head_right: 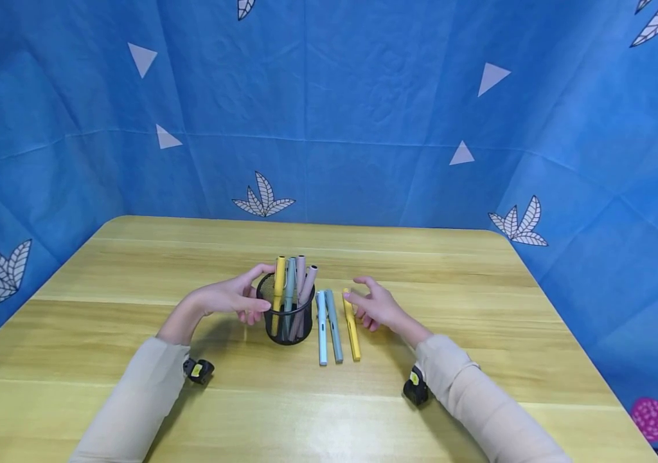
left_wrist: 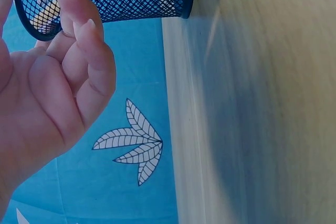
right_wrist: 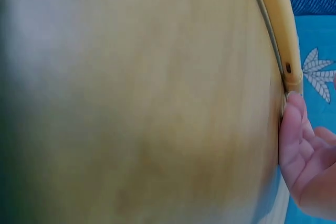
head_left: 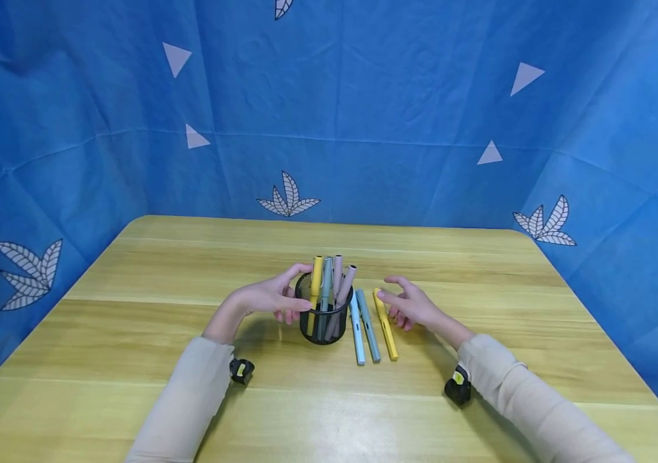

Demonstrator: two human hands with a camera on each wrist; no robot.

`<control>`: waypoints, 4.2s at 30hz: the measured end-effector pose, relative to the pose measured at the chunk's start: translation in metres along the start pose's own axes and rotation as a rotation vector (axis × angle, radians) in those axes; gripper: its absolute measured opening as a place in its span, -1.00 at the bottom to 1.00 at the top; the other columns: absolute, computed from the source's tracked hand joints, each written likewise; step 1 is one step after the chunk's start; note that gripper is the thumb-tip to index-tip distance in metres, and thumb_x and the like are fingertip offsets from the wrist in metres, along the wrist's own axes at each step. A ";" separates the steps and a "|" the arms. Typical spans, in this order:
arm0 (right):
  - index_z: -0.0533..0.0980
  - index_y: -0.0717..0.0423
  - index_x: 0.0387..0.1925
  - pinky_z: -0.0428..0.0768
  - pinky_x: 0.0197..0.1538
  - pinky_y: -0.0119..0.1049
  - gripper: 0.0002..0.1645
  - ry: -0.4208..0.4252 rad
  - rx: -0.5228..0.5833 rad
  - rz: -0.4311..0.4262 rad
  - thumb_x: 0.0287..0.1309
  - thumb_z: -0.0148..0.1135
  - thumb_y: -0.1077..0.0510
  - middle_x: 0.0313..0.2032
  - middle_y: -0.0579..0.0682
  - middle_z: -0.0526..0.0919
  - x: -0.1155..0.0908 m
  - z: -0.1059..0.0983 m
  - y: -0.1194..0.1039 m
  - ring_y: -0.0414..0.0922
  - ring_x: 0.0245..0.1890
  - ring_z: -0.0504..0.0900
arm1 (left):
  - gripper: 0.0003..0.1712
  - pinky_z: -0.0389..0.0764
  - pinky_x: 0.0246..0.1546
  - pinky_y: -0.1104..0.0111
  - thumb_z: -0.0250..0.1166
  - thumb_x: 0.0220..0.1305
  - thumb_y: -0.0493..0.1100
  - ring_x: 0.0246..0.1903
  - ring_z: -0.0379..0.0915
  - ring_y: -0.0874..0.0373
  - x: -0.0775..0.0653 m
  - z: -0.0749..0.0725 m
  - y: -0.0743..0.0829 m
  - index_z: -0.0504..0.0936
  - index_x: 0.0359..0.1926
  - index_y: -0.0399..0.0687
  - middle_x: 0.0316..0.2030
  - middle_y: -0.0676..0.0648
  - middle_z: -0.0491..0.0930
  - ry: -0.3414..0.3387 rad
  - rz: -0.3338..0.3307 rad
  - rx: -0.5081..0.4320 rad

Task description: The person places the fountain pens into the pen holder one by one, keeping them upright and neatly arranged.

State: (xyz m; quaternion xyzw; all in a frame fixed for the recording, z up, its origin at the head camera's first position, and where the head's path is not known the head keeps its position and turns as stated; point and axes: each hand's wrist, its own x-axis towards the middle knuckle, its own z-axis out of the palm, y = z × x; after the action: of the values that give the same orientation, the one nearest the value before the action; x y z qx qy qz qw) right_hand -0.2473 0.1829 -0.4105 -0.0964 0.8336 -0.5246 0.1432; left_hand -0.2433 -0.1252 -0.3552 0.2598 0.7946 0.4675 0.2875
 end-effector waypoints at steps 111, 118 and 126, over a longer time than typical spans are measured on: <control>-0.25 -0.05 0.37 0.55 -0.37 -0.02 0.11 -0.058 0.129 0.015 -0.02 0.22 0.39 -0.58 0.04 0.43 0.000 -0.027 -0.034 -0.14 -0.62 0.49 | -0.12 0.50 -0.48 0.12 0.19 0.19 -0.03 -0.46 0.44 -0.28 0.000 0.000 -0.001 -0.20 0.34 0.10 -0.47 -0.44 0.48 -0.017 0.024 -0.019; -0.09 -0.06 0.34 0.56 -0.42 -0.03 -0.04 -0.028 0.172 -0.012 0.01 0.20 0.39 -0.57 0.07 0.46 -0.002 -0.026 -0.039 -0.13 -0.64 0.52 | -0.12 0.51 -0.48 0.14 0.20 0.19 -0.03 -0.47 0.46 -0.24 0.000 0.000 -0.001 -0.19 0.33 0.11 -0.46 -0.43 0.49 -0.012 0.014 -0.021; 0.23 0.22 0.05 0.57 -0.42 -0.06 -0.46 0.031 0.184 -0.045 0.04 0.20 0.35 -0.49 0.07 0.43 -0.006 -0.023 -0.046 -0.12 -0.59 0.53 | -0.11 0.51 -0.47 0.11 0.20 0.18 -0.02 -0.49 0.47 -0.15 -0.001 0.000 -0.001 -0.20 0.34 0.12 -0.46 -0.42 0.49 -0.016 0.011 -0.019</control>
State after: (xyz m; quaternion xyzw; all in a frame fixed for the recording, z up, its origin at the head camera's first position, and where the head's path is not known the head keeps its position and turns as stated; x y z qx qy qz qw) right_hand -0.2493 0.1846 -0.3588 -0.0934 0.7817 -0.6034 0.1268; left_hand -0.2426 -0.1264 -0.3561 0.2652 0.7862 0.4748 0.2935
